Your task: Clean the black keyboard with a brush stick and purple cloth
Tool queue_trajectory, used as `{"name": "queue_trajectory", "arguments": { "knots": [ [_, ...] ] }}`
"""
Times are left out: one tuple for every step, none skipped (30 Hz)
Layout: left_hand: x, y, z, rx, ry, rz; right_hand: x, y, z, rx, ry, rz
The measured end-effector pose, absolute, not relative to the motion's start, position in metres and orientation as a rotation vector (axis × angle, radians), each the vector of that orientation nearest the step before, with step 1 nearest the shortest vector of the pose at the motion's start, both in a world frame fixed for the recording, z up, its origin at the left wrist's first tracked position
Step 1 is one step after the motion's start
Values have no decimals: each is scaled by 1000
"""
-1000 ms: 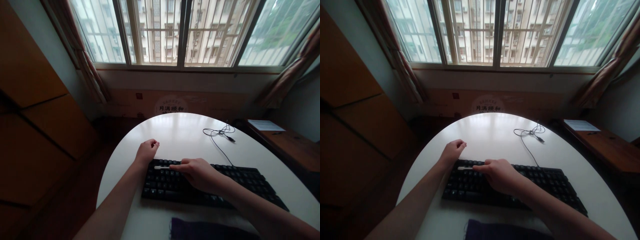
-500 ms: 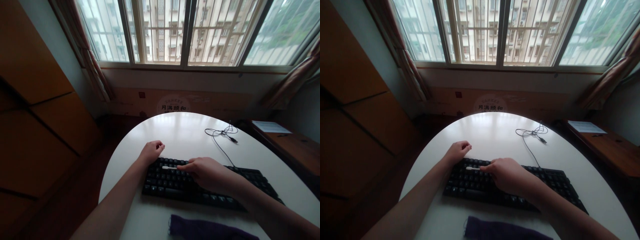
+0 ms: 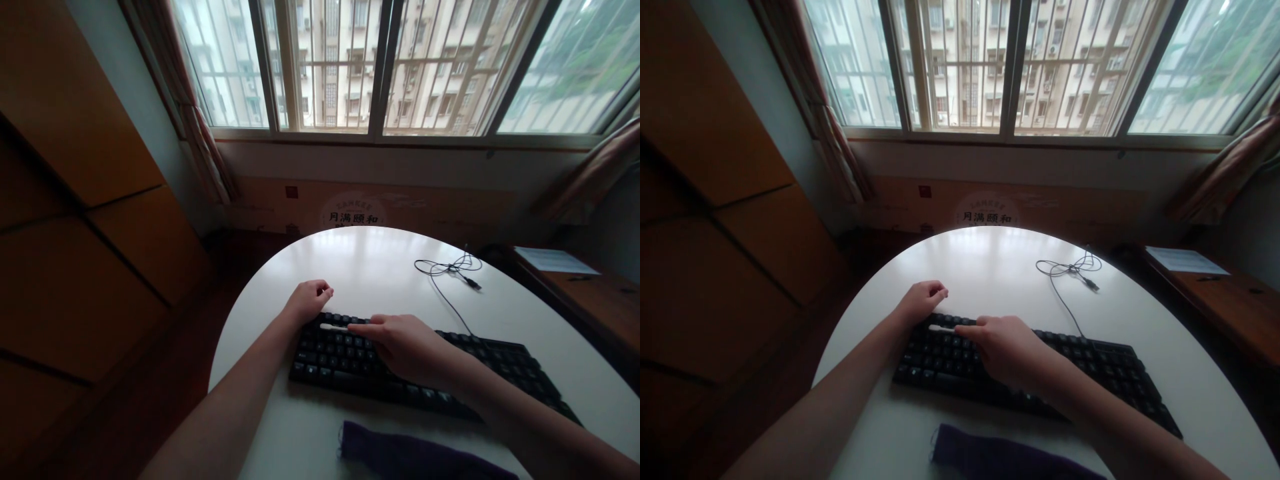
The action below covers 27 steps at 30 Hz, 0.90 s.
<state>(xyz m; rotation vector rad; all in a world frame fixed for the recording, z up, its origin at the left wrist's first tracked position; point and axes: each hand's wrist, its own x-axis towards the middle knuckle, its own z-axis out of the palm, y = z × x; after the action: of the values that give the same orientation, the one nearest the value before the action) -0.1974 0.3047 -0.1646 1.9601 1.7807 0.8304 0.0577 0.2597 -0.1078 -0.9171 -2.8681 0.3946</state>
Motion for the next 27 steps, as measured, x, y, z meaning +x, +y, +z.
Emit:
{"name": "queue_trajectory", "arguments": {
  "knots": [
    [-197, 304, -164, 1956, 1779, 834, 57, 257, -107, -885, -2877, 426],
    [-197, 304, -164, 1953, 1776, 836, 57, 254, -105, -833, -2891, 482],
    [-197, 304, -164, 1949, 1773, 839, 59, 252, -101, -767, -2909, 549],
    [-197, 303, -164, 1946, 1771, 838, 60, 250, -98, -705, -2924, 613],
    [-197, 303, -164, 1944, 1771, 836, 62, 249, -94, -659, -2934, 663],
    [-197, 303, -164, 1942, 1771, 833, 64, 249, -91, -634, -2938, 696],
    [-197, 303, -164, 1942, 1773, 832, 67, 250, -89, -636, -2934, 709],
    [-198, 303, -164, 1943, 1777, 833, 68, 252, -88, -663, -2918, 701],
    [-199, 303, -163, 1944, 1782, 836, 69, 256, -89, -705, -2890, 676],
    [-200, 303, -163, 1945, 1792, 841, 70, 260, -91, -755, -2853, 639],
    [-201, 302, -162, 1942, 1808, 848, 70, 264, -95, -806, -2813, 593],
    [-202, 302, -161, 1934, 1828, 857, 69, 269, -100, -857, -2772, 543],
    [-203, 302, -159, 1922, 1849, 867, 68, 273, -105, -905, -2738, 498],
    [-204, 301, -158, 1909, 1870, 879, 66, 276, -111, -942, -2713, 468],
    [-204, 300, -157, 1895, 1889, 890, 64, 278, -115, -969, -2700, 457],
    [-204, 300, -156, 1881, 1904, 900, 62, 279, -119, -984, -2692, 463],
    [-204, 299, -155, 1871, 1915, 905, 60, 279, -122, -987, -2685, 489],
    [-204, 299, -155, 1863, 1924, 903, 59, 277, -122, -975, -2681, 541],
    [-203, 299, -155, 1858, 1929, 896, 59, 275, -120, -944, -2688, 626],
    [-203, 299, -155, 1853, 1933, 888, 60, 273, -117, -895, -2709, 741],
    [-202, 299, -156, 1849, 1936, 880, 61, 270, -113, -829, -2740, 875],
    [-203, 300, -156, 1848, 1939, 875, 62, 268, -108, -753, -2771, 1006],
    [-203, 300, -157, 1850, 1943, 874, 64, 266, -103, -681, -2795, 1113],
    [-204, 301, -157, 1855, 1949, 878, 66, 264, -99, -628, -2809, 1179],
    [-206, 302, -156, 1859, 1958, 886, 67, 263, -96, -601, -2810, 1208],
    [-208, 302, -156, 1858, 1970, 897, 68, 263, -95, -598, -2799, 1211],
    [-211, 302, -154, 1848, 1987, 911, 68, 263, -96, -612, -2784, 1204]
  ]
}}
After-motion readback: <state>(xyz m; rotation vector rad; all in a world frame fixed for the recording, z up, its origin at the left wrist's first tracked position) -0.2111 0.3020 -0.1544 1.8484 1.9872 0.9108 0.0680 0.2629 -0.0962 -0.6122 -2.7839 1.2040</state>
